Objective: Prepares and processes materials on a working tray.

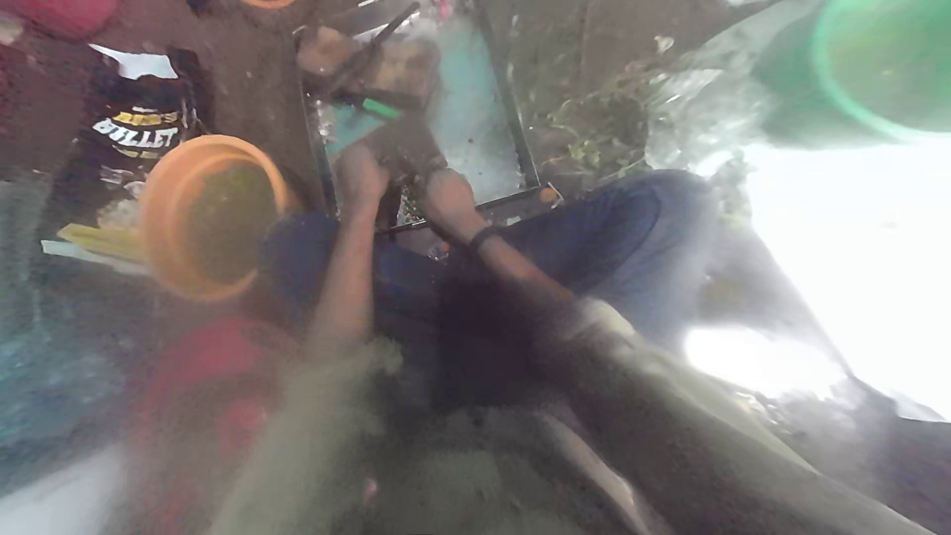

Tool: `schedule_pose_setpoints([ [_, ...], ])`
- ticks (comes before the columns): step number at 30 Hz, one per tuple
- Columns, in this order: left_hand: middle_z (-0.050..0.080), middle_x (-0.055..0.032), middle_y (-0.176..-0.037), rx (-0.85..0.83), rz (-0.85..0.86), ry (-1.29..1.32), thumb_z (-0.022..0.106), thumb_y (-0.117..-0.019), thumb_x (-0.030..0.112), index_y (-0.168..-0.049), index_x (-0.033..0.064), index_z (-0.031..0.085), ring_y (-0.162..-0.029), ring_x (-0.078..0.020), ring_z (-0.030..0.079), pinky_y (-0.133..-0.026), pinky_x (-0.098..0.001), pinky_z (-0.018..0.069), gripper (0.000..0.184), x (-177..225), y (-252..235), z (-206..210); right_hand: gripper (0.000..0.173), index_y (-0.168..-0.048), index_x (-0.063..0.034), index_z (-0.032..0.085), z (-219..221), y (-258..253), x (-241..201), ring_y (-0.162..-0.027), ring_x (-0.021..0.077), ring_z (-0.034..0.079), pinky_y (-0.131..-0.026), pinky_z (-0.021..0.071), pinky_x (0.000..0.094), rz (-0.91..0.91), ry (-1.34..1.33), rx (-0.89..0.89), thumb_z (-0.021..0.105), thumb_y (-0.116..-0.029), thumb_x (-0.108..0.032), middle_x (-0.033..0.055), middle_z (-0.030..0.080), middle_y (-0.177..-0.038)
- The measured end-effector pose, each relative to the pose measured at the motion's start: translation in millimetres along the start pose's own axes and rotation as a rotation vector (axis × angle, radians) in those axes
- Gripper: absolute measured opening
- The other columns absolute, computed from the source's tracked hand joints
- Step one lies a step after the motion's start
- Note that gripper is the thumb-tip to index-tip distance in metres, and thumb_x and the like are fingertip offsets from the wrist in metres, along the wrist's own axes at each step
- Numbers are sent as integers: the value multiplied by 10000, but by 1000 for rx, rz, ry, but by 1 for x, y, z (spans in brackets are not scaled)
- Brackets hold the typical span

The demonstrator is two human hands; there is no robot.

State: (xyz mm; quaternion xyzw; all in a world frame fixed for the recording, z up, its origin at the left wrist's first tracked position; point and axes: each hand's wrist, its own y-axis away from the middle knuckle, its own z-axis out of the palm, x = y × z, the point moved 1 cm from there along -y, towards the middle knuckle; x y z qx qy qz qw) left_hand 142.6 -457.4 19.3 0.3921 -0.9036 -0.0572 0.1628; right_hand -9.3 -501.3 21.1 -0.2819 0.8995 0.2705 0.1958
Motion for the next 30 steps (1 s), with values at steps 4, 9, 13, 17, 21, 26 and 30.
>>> schedule_pose_setpoints([
  [4,718,-216,-1212,28,-15,-20,695,-910,117,-1159,55,759,-1187,-407,667,-1026,-622,515,264,-1,-1,1,375,-1000,-58,718,-2,-10,-11,-1000,382,719,-770,572,597,-23,71,32,489,-1056,-350,186,728,-1048],
  [9,694,-262,-1231,16,-33,-57,695,-924,114,-1168,8,735,-1194,-450,652,-1002,-658,512,269,1,-1,2,322,-1147,-42,702,-6,-19,-23,-1055,392,707,-798,564,599,-45,125,-13,555,-1014,-295,197,724,-1109],
  [13,694,-264,-1209,10,-89,-101,699,-922,125,-1151,-7,727,-1167,-448,663,-971,-647,531,266,6,0,1,303,-1083,-38,722,-4,-24,-31,-1076,412,696,-820,554,630,-73,147,-50,610,-986,-302,214,720,-1123],
  [17,704,-255,-1192,25,-88,-114,661,-938,115,-1120,2,736,-1155,-442,669,-954,-649,535,227,4,-2,4,250,-1044,-7,725,3,-26,-37,-1086,431,690,-839,544,651,-121,195,-73,592,-1001,-215,232,719,-1129],
  [21,702,-250,-1202,50,-92,-127,562,-994,89,-1139,-1,726,-1149,-436,675,-939,-640,544,237,7,0,6,251,-1094,-17,713,8,-33,-40,-1079,413,691,-831,548,637,-158,208,-56,597,-997,-217,212,717,-1130],
  [26,716,-218,-1176,57,-83,-100,632,-958,184,-1086,45,743,-1113,-412,690,-918,-647,550,220,5,-8,8,358,-1307,-62,662,19,-36,-38,-1054,434,698,-815,560,640,-177,225,-20,631,-969,-177,220,724,-1122],
  [30,714,-199,-1208,50,-76,-104,667,-930,206,-1089,74,755,-1151,-390,682,-955,-628,547,224,4,-12,10,400,-1383,-70,618,30,-20,-27,-985,449,713,-765,571,623,-152,249,-10,595,-997,-172,229,731,-1066],
])
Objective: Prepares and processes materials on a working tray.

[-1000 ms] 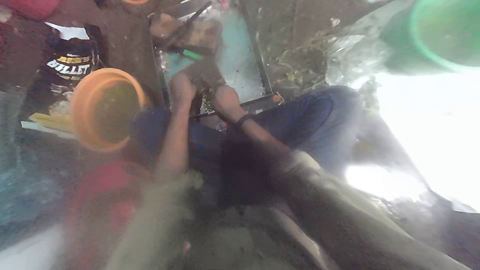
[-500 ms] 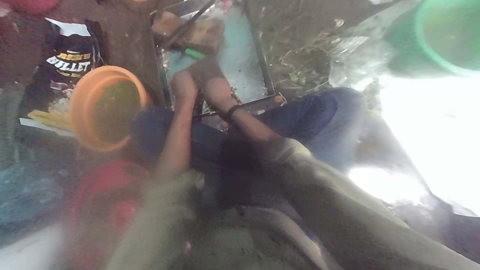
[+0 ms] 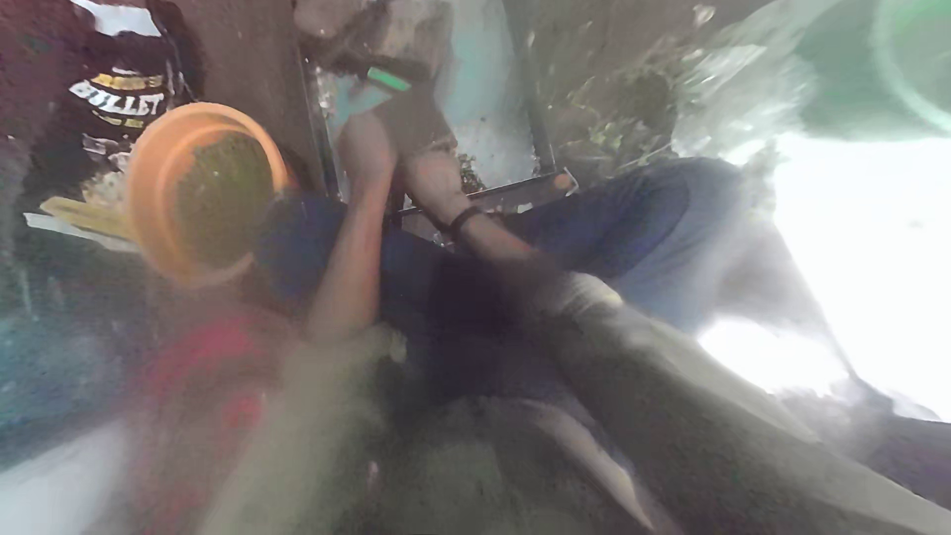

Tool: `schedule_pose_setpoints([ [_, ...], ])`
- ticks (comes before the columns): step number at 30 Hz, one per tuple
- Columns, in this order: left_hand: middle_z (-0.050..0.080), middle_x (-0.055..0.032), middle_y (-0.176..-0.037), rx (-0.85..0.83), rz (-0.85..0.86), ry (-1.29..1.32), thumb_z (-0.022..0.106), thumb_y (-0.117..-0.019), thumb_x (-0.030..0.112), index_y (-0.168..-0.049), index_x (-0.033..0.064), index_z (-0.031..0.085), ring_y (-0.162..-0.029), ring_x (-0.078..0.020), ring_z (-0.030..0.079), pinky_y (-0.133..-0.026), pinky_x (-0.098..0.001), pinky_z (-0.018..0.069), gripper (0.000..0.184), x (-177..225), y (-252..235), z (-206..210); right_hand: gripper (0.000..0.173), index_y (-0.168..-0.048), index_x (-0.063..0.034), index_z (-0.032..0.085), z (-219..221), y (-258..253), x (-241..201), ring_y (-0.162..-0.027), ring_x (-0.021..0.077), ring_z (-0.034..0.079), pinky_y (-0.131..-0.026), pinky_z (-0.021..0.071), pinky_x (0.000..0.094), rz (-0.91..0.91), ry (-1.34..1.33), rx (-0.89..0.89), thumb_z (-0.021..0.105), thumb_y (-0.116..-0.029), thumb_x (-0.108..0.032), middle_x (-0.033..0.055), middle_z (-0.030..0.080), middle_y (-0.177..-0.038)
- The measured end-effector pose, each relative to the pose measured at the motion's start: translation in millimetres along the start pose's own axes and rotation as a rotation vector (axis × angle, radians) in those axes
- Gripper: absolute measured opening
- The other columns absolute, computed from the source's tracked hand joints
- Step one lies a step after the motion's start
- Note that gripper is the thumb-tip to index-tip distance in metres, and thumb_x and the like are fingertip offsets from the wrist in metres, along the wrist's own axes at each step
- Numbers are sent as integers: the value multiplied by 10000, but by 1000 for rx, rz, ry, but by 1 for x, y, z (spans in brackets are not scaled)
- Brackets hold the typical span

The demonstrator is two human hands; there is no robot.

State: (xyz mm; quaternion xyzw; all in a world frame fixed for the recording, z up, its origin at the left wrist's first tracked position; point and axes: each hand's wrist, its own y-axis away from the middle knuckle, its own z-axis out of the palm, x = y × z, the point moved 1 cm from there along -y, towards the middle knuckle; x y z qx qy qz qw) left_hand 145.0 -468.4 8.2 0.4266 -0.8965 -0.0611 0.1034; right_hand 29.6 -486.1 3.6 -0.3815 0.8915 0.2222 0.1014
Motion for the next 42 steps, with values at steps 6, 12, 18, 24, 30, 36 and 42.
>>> schedule_pose_setpoints([
  [6,707,-192,-1244,-16,1,30,669,-922,197,-1108,73,757,-1202,-384,661,-1007,-622,521,241,6,3,-9,559,-1534,-216,502,1,36,24,-923,439,725,-729,571,627,53,-5,-28,581,-981,-200,218,735,-1014],
  [12,719,-216,-1191,41,-20,52,652,-945,174,-1073,57,764,-1147,-400,685,-964,-614,548,206,2,9,-8,277,-1122,-46,709,-27,14,1,-1012,428,705,-777,558,632,18,-63,-4,610,-986,-265,219,722,-1063],
  [18,719,-227,-1170,42,-20,61,565,-1005,145,-1090,29,750,-1125,-402,690,-947,-616,548,234,0,9,-5,368,-1316,-69,648,-20,-18,-12,-1059,437,698,-817,562,643,-33,-54,-15,620,-985,-228,224,718,-1147],
  [24,732,-177,-1190,-1,-5,33,640,-950,217,-1053,79,776,-1162,-362,685,-984,-604,536,220,5,7,-12,533,-1515,-159,510,-1,13,9,-997,466,709,-778,565,640,10,-22,-49,595,-990,-202,241,725,-1083],
  [30,709,-188,-1241,25,12,97,679,-924,174,-1080,64,769,-1202,-357,663,-1039,-577,518,211,3,7,-8,576,-1537,-233,507,-4,38,27,-933,430,722,-752,569,624,33,-27,-19,610,-970,-220,206,737,-1021],
  [36,721,-204,-1208,21,40,36,684,-924,156,-1127,102,776,-1177,-406,671,-986,-640,525,229,-2,6,-5,258,-1023,-15,709,-31,13,1,-1019,418,710,-772,569,624,68,-76,-90,587,-992,-240,224,719,-1067],
  [42,713,-218,-1206,28,12,48,603,-987,136,-1112,66,763,-1177,-405,666,-995,-605,525,215,0,12,-7,266,-1115,-1,703,-21,-6,-13,-1063,421,698,-820,558,622,-8,-95,-70,553,-1023,-201,226,718,-1109],
])
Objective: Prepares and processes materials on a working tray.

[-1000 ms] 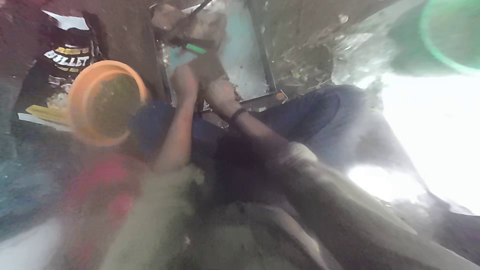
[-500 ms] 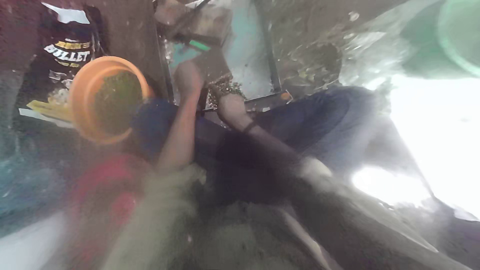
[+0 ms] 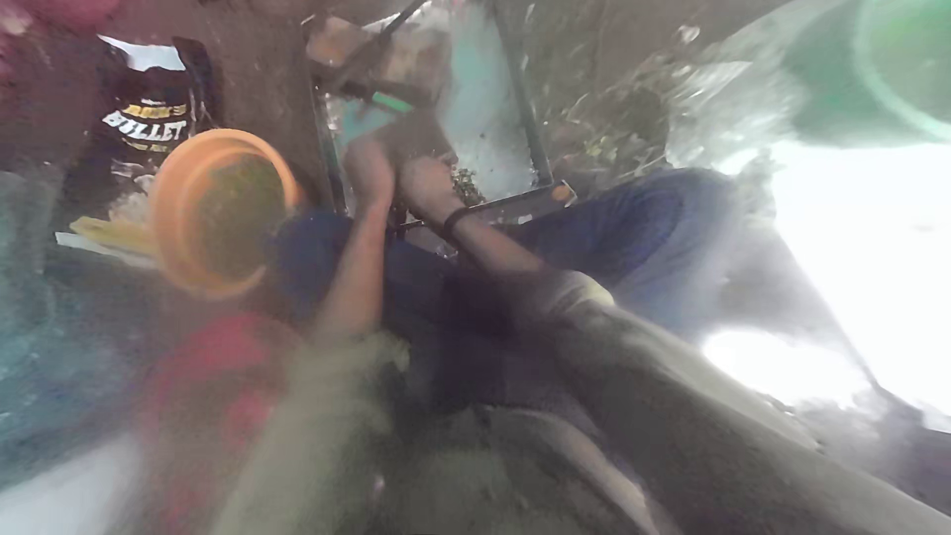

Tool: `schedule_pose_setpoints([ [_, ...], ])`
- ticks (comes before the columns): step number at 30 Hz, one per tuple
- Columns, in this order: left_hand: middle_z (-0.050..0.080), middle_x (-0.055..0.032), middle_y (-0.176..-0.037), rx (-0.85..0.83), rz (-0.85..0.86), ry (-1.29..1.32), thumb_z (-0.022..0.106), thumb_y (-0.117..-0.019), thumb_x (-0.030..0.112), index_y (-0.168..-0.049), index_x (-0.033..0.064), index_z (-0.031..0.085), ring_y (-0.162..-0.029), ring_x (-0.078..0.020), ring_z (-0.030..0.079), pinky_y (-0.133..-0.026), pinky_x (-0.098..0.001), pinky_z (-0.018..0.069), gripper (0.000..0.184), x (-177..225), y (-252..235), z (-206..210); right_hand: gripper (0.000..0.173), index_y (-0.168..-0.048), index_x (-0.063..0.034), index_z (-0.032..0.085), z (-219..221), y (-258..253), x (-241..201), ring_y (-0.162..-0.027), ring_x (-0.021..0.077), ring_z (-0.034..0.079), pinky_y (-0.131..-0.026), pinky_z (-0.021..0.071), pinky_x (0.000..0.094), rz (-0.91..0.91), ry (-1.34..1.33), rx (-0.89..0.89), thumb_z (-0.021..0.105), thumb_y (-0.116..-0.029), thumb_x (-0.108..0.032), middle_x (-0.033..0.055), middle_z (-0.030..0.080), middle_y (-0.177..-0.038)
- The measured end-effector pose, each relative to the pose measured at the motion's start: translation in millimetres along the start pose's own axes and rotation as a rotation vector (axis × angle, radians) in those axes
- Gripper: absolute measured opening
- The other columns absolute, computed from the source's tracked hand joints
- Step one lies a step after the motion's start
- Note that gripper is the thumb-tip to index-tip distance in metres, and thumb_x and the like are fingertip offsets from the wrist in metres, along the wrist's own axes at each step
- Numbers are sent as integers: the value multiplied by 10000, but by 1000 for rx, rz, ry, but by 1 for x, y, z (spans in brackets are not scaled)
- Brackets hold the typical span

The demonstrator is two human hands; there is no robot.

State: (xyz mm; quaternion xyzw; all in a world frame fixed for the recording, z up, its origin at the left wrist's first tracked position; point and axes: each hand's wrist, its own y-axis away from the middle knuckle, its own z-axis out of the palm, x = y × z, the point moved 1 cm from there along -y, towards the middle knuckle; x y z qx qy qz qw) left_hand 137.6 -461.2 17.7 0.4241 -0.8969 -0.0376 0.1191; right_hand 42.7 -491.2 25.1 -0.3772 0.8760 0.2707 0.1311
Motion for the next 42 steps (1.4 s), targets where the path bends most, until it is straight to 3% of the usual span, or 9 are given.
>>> schedule_pose_setpoints([
  [5,729,-185,-1181,7,-26,47,673,-925,169,-1045,67,775,-1147,-362,688,-989,-587,543,188,-4,-9,5,364,-1334,-74,641,21,11,12,-1003,433,718,-788,575,615,30,21,33,586,-998,-202,221,735,-1068],
  [8,735,-177,-1168,-33,-44,58,664,-925,176,-1046,77,775,-1133,-360,694,-975,-601,545,192,-3,-14,1,585,-1569,-207,454,32,37,28,-931,447,723,-734,573,615,46,46,38,557,-995,-161,224,733,-1023],
  [10,719,-192,-1203,-53,-48,63,669,-929,162,-1087,66,768,-1168,-368,678,-1004,-591,535,209,-2,-12,2,635,-1595,-245,424,30,48,34,-927,439,724,-729,569,612,66,57,11,559,-980,-161,220,732,-1025],
  [15,734,-187,-1171,20,-57,64,657,-932,173,-1035,69,770,-1135,-365,695,-979,-589,548,185,-3,-11,1,276,-1205,-67,687,3,37,22,-967,421,720,-757,574,619,63,-18,69,590,-988,-207,215,727,-1025],
  [18,710,-214,-1225,4,-40,29,663,-942,155,-1097,71,769,-1182,-392,671,-1006,-593,535,205,-3,-10,3,264,-1036,-25,711,-7,19,10,-1016,408,712,-776,571,608,68,-28,38,598,-990,-260,216,723,-1061],
  [27,709,-211,-1233,16,-33,54,590,-994,168,-1109,43,756,-1191,-372,671,-1025,-569,528,237,-3,-5,2,250,-1082,-31,715,8,-5,1,-1071,401,698,-822,571,618,-5,-20,-3,613,-993,-242,205,717,-1119],
  [30,706,-206,-1239,-33,-47,65,607,-966,191,-1101,48,757,-1201,-367,666,-1020,-578,528,247,-3,-5,-1,389,-1374,-90,621,20,9,10,-1052,425,708,-818,573,620,49,-13,1,567,-1013,-223,220,720,-1146],
  [33,711,-199,-1234,-56,-51,107,631,-935,163,-1107,59,760,-1207,-363,662,-1027,-590,516,239,-1,-6,-5,470,-1475,-114,544,27,35,25,-1007,455,713,-787,573,631,56,31,-25,559,-1008,-169,241,722,-1093],
  [42,705,-216,-1245,-48,-80,76,625,-972,208,-1155,56,750,-1208,-381,663,-1034,-593,516,269,-3,-7,-4,259,-1142,-42,699,1,25,16,-1049,403,707,-808,573,602,52,-50,19,571,-996,-213,210,718,-1104],
])
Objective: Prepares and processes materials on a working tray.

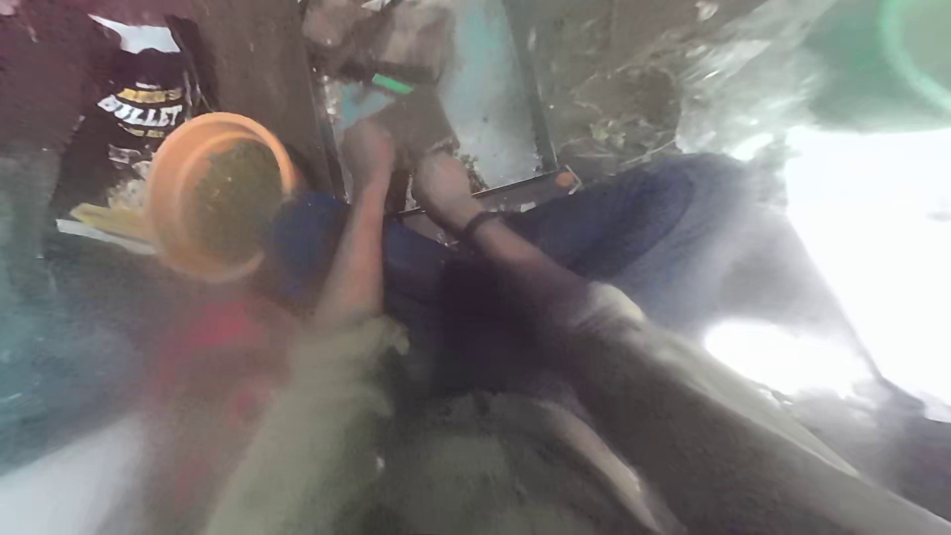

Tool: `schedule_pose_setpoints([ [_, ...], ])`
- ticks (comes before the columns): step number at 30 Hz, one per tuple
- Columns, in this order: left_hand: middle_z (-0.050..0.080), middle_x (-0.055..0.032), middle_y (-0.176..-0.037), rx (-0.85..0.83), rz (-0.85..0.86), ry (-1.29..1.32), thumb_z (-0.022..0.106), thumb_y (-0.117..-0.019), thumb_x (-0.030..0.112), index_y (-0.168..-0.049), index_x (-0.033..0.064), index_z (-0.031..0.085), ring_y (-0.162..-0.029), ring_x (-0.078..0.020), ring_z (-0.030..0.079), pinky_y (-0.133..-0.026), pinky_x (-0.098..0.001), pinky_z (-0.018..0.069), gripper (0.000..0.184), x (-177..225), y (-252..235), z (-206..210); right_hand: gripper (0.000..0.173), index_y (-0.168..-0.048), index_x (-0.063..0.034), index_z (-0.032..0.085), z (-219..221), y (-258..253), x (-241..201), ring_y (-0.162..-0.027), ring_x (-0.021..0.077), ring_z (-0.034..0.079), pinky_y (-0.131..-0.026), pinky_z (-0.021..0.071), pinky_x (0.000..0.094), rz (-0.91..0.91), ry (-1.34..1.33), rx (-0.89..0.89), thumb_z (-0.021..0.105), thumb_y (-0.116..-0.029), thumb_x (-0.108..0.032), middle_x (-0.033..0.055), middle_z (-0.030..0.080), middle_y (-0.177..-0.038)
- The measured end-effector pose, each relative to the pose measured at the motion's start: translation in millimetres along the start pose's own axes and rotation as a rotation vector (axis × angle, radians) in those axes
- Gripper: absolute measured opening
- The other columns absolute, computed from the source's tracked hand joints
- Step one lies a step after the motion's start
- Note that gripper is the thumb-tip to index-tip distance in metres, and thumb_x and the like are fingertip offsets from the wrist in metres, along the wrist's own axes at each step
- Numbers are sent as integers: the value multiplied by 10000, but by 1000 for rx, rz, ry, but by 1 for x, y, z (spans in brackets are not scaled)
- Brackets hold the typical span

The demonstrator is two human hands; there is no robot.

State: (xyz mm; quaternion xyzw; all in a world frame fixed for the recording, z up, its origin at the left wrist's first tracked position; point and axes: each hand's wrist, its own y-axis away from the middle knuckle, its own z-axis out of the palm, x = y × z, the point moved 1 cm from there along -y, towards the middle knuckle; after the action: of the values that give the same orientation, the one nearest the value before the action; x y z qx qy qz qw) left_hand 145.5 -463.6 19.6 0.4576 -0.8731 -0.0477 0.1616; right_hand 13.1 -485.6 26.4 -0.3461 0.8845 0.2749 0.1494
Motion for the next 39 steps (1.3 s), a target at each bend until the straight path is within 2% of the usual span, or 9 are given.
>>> schedule_pose_setpoints([
  [6,699,-205,-1267,30,-62,-54,614,-993,223,-1144,66,755,-1211,-374,662,-1019,-576,524,259,1,1,3,295,-1046,-28,717,5,-27,-19,-1068,399,698,-822,565,618,-70,-14,-15,619,-989,-300,202,719,-1101],
  [13,705,-221,-1230,8,-4,-25,631,-970,196,-1103,29,749,-1199,-390,661,-1016,-591,521,244,-1,2,1,282,-1145,-54,711,21,-23,-9,-1045,402,706,-807,579,604,-21,-13,-6,609,-998,-273,199,720,-1114],
  [15,719,-206,-1204,-12,-1,-46,631,-954,192,-1079,55,767,-1186,-385,668,-995,-606,524,230,0,0,-1,317,-1277,-47,657,25,-7,-4,-1007,444,712,-776,578,617,-21,29,0,582,-996,-174,238,718,-1095],
  [17,720,-196,-1212,-26,-27,-41,639,-942,186,-1096,65,767,-1187,-373,670,-993,-608,527,234,1,1,-3,511,-1496,-124,514,29,9,5,-987,452,715,-772,576,622,-19,57,-33,582,-991,-148,238,718,-1093],
  [20,690,-209,-1268,-23,-72,15,649,-928,183,-1117,45,742,-1220,-371,652,-1016,-597,519,251,3,5,-3,352,-1313,-71,652,25,24,17,-998,442,714,-784,568,625,9,58,-66,595,-992,-204,230,727,-1070],
  [26,716,-196,-1211,19,-47,3,647,-946,229,-1075,55,762,-1177,-370,673,-1001,-594,530,246,-1,6,-2,316,-1249,-71,671,8,11,13,-1002,404,720,-774,581,609,32,-1,-7,581,-990,-226,206,721,-1085],
  [30,683,-222,-1277,-7,-68,-7,652,-962,222,-1144,34,731,-1226,-388,646,-1029,-592,513,274,4,10,-3,247,-1069,-28,711,1,-7,2,-1053,403,707,-797,570,615,8,-7,-21,578,-995,-222,213,718,-1108],
  [34,688,-204,-1292,-7,-77,-13,634,-997,249,-1187,69,734,-1234,-373,648,-1039,-583,509,280,-1,7,1,280,-1068,-35,714,5,-20,-10,-1071,402,700,-823,567,607,-29,-6,-32,565,-1025,-268,205,721,-1107],
  [39,700,-204,-1259,-7,-54,43,626,-987,231,-1182,52,729,-1209,-369,663,-1029,-582,525,284,-6,2,4,308,-1024,-54,724,18,-23,-10,-1029,384,710,-799,569,611,-24,-60,-19,632,-974,-344,183,731,-1053],
])
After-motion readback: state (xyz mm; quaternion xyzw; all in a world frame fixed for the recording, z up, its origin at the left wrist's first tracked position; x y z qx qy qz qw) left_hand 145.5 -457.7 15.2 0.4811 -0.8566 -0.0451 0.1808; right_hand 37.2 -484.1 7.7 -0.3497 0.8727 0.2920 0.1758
